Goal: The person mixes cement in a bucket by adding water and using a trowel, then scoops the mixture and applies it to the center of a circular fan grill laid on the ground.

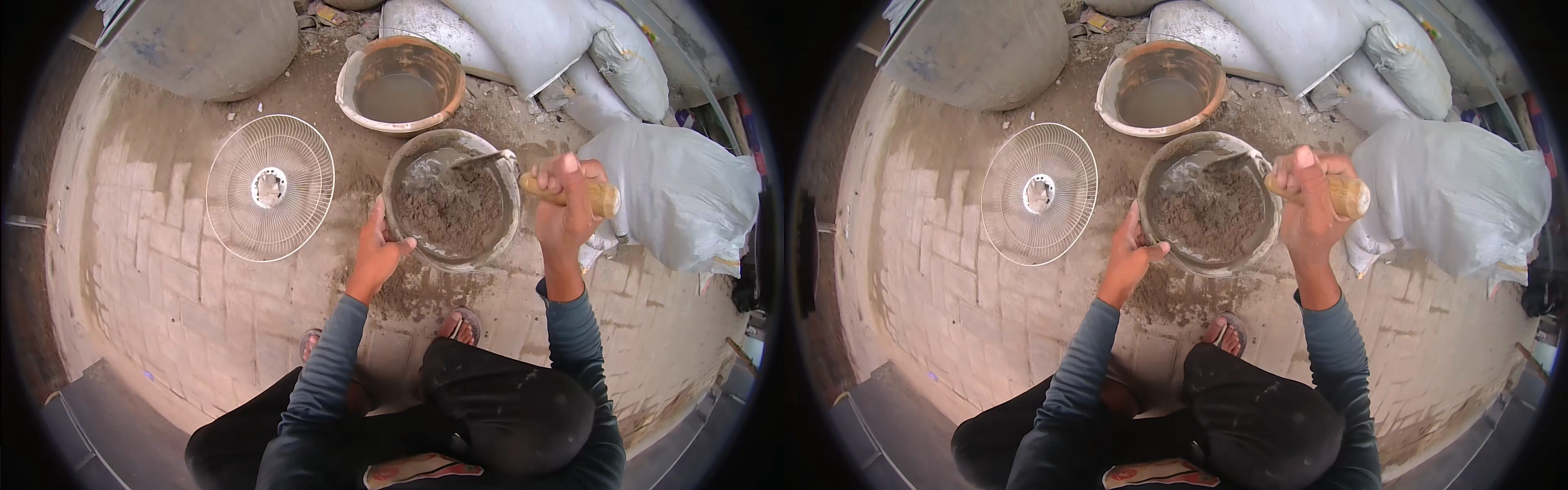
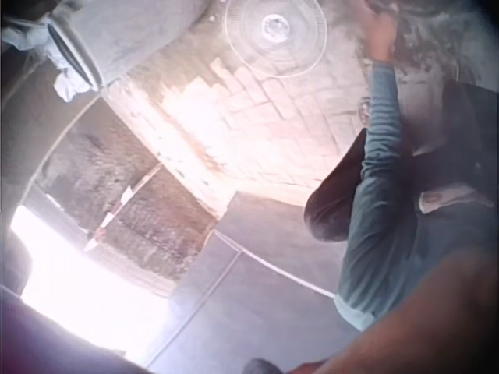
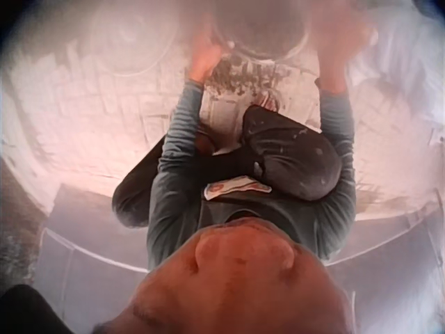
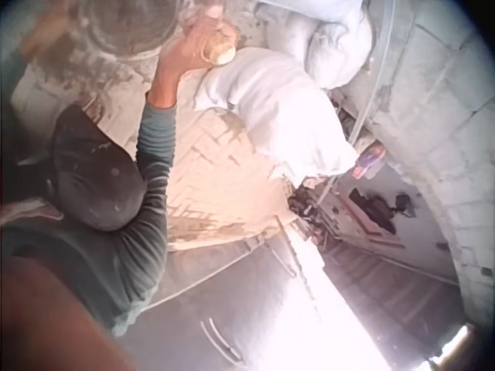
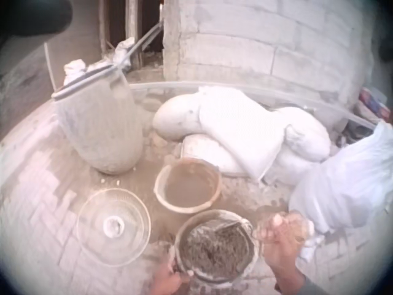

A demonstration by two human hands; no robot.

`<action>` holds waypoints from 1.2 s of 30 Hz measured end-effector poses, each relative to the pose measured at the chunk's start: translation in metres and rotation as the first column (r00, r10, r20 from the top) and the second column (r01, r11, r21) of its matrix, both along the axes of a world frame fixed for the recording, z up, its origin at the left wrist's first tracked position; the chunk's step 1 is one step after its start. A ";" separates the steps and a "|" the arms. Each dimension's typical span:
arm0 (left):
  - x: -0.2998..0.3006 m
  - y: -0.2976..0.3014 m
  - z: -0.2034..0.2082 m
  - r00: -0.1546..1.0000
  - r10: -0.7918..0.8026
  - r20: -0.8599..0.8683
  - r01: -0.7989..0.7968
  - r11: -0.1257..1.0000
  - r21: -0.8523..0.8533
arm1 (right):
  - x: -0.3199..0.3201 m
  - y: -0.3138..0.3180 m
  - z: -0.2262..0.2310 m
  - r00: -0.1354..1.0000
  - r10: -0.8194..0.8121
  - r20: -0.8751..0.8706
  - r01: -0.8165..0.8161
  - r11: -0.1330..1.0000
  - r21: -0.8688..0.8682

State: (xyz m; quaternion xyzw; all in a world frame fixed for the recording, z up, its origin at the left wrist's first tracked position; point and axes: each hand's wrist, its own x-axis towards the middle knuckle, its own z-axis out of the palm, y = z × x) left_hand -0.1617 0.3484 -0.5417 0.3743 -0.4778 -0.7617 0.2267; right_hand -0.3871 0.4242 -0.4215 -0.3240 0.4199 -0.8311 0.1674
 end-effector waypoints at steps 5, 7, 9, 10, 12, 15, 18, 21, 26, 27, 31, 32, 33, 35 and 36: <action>-0.009 0.004 0.002 1.000 0.009 0.011 -0.009 1.000 -0.003 | 0.023 -0.077 -0.042 0.994 -0.091 -0.059 0.106 0.926 0.361; -0.004 -0.001 -0.001 1.000 -0.015 0.008 0.015 1.000 0.026 | 0.044 -0.087 -0.055 0.941 0.184 -0.283 -0.041 0.894 0.446; 0.001 -0.007 -0.004 0.999 -0.033 0.003 0.033 0.999 0.023 | 0.045 -0.072 -0.067 0.844 0.408 -0.348 -0.192 0.836 0.513; 0.001 -0.007 -0.005 0.999 -0.041 -0.007 0.041 0.999 0.013 | 0.040 -0.060 -0.067 0.772 0.509 -0.382 -0.251 0.795 0.552; 0.003 -0.009 -0.007 0.998 -0.058 -0.017 0.058 0.998 -0.007 | 0.029 -0.035 -0.053 0.759 0.566 -0.323 -0.327 0.760 0.562; 0.005 -0.005 -0.010 0.998 -0.064 0.013 0.065 0.998 -0.016 | 0.014 -0.012 -0.024 0.825 0.523 -0.215 -0.439 0.832 0.340; 0.007 -0.008 -0.007 0.993 -0.065 0.096 0.069 0.997 -0.038 | 0.010 0.018 0.005 0.869 0.468 -0.160 -0.443 0.881 0.166; 0.006 -0.012 -0.008 0.985 -0.113 0.131 0.127 0.986 -0.105 | 0.006 0.033 -0.025 0.905 0.388 -0.175 -0.344 0.909 0.236; -0.003 -0.012 0.018 0.985 -0.121 0.125 0.105 0.986 0.127 | 0.001 0.037 -0.047 0.814 0.498 -0.300 -0.298 0.800 0.520; 0.002 -0.012 0.024 0.983 -0.048 0.177 0.028 0.993 0.112 | 0.005 0.029 -0.031 0.869 0.415 -0.269 -0.253 0.841 0.478; -0.007 0.023 0.009 0.963 0.175 0.207 -0.178 0.984 -0.008 | -0.002 0.004 0.001 0.983 0.166 -0.075 -0.158 0.982 0.102; -0.007 0.027 -0.003 0.957 0.224 0.182 -0.216 0.974 -0.065 | 0.001 -0.010 -0.007 0.990 0.113 -0.079 -0.104 0.989 0.100; -0.006 0.029 -0.019 0.950 0.254 0.180 -0.230 0.962 -0.144 | 0.005 -0.023 -0.019 0.995 0.063 -0.081 -0.055 0.994 0.098; -0.013 0.031 -0.038 0.948 0.270 0.166 -0.220 0.938 -0.266 | 0.002 -0.034 -0.060 0.983 0.017 -0.181 0.034 0.960 0.277; -0.018 0.031 -0.042 0.951 0.260 0.166 -0.200 0.929 -0.310 | -0.001 -0.033 -0.075 0.972 0.000 -0.233 0.087 0.927 0.364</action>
